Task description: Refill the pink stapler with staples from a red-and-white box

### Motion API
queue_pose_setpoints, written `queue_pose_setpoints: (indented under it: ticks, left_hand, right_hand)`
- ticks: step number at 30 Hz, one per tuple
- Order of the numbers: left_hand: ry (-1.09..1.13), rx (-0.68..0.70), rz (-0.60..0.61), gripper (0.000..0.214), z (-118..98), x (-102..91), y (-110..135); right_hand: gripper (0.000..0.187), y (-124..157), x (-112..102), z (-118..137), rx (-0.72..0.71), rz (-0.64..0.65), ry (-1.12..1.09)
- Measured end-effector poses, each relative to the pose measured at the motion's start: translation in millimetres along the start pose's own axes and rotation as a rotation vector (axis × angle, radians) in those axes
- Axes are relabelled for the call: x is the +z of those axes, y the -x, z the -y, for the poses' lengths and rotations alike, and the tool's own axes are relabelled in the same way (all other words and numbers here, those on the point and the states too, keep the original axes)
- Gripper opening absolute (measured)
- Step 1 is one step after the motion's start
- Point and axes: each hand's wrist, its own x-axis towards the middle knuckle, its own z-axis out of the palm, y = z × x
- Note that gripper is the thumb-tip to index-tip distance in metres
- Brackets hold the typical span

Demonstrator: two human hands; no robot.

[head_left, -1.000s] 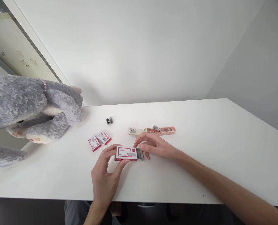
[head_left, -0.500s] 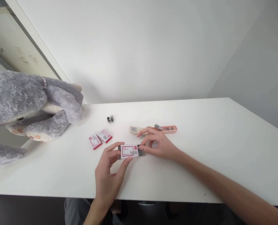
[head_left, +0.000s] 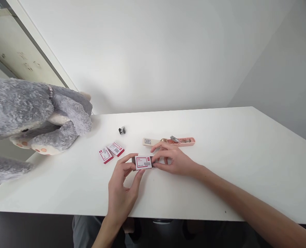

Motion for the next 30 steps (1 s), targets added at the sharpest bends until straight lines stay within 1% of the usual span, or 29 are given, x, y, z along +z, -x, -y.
queue_pose_setpoints:
  ticks: [5,12,16,19,22,24,26,28,30]
  left_hand:
    - [-0.009,-0.013,-0.001,0.010,1,-0.1,-1]
    - [-0.025,-0.026,-0.017,0.011,-1,-0.6,-2]
    - [-0.022,-0.061,-0.071,0.014,-4,1.1,-2]
    - [-0.022,-0.081,-0.123,0.016,-4,2.6,-2]
    - [0.030,-0.110,-0.166,0.024,-2,3.9,-1]
    - [0.069,-0.111,-0.210,0.035,0,4.6,-2]
    - [0.101,-0.073,-0.246,0.042,1,5.2,-3]
    - [0.135,-0.025,-0.244,0.044,1,5.5,-3]
    - [0.169,0.007,-0.216,0.045,0,5.4,-4]
  right_hand:
    - [0.010,0,1,1,-0.051,0.002,0.060]
    - [0.021,0,-2,-1,-0.119,0.042,0.194]
    - [0.017,2,-3,0,-0.134,0.031,0.280]
    - [0.015,3,-4,1,-0.119,0.014,0.312]
    - [0.013,3,-4,1,-0.096,0.012,0.318]
    - [0.012,2,-4,2,-0.062,0.003,0.283]
    - [0.010,1,-4,5,0.010,-0.016,0.191]
    - [0.012,-1,-5,8,0.125,-0.028,0.048]
    - [0.020,-3,-8,12,0.233,-0.019,-0.138]
